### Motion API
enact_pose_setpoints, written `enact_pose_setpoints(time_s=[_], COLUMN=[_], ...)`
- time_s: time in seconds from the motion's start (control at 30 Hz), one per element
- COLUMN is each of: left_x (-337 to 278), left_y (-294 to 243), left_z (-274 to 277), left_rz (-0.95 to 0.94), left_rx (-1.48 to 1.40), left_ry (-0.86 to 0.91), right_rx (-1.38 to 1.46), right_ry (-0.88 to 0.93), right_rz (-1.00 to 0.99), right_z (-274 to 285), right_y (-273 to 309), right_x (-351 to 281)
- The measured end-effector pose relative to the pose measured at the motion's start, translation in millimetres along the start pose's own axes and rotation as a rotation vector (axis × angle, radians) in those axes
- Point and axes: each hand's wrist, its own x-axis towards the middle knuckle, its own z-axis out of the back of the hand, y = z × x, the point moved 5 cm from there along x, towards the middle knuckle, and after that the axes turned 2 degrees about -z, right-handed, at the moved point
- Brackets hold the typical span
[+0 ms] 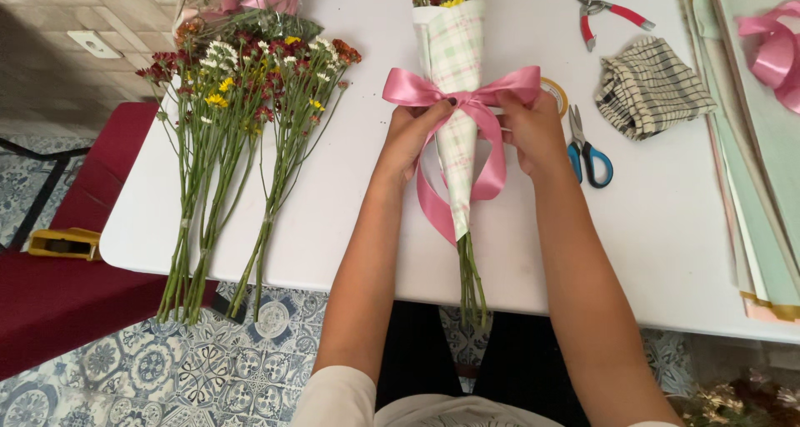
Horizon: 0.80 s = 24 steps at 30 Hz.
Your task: The person ties a pink ribbon into a bow around a small bouquet of yellow flowers wrapped in white paper using scissors and tape.
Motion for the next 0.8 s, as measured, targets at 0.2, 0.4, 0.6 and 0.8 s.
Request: enact_pose_setpoints(time_s=[0.2, 0.4, 0.6, 0.8], left_x=[12.5, 1.3, -2.6, -3.9], left_y=[19.3, 7.8, -3.3, -9.8], left_z=[11.3, 1.0, 16.1, 18.2], left_rz=[0.103, 0.098, -0.038, -0.128], left_rx=[0.107, 0.227, 0.707, 0.627], left_ry=[-0.028, -0.052, -0.086, -0.091], right_rx=[0.051, 0.053, -0.544, -1.052], right_ry=[-0.016, -0.022, -0.160, -0.048], right_rz=[0.012, 0.120, 0.324, 0.381], right_z=[4.2, 30.7, 73.7, 67.6], right_y=[21.0, -13.5, 6.4, 9.5], right_x=[-13.2, 25.3, 24.4, 15.5])
